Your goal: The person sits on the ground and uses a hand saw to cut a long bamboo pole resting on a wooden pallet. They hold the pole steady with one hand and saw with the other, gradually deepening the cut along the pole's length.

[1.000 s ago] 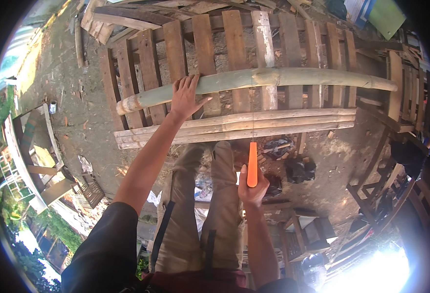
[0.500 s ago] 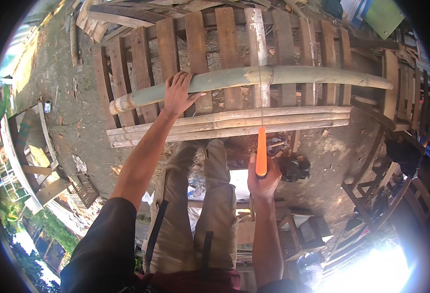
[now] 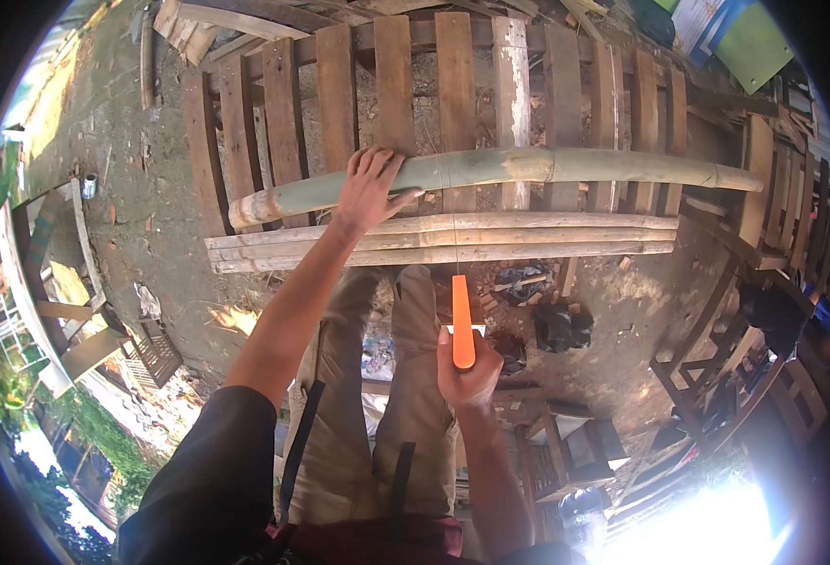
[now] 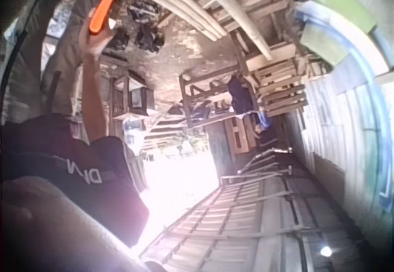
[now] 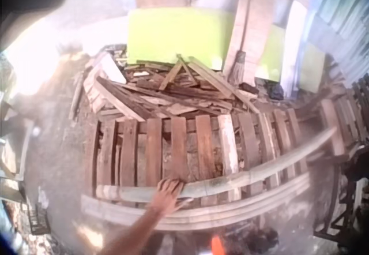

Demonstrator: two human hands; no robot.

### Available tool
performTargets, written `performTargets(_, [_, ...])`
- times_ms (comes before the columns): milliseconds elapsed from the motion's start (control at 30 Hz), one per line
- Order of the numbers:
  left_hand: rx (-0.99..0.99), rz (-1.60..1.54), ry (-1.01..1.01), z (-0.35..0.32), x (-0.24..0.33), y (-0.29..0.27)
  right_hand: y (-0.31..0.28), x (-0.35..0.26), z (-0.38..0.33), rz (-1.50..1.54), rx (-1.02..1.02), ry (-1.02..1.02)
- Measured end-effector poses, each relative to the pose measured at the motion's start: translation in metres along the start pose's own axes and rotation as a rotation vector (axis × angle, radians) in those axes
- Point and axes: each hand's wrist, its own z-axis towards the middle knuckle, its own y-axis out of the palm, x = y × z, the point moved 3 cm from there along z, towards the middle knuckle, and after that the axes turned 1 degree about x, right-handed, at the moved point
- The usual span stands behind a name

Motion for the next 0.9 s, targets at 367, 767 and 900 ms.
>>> performTargets(367, [0.262, -0.068, -0.551, 0.010, -0.011, 0.004, -0.027, -0.013, -0.019, -0.025, -0.085, 0.148])
performTargets(767, [0.371, -0.026, -0.877, 0.032, -0.010, -0.001, 0.015, -0.073, 0.096, -0.252, -0.169, 0.204])
performTargets(900, [0.371, -0.021, -0.872, 0.035, -0.010, 0.000, 0.035, -0.038, 0.119, -0.253, -0.171, 0.254])
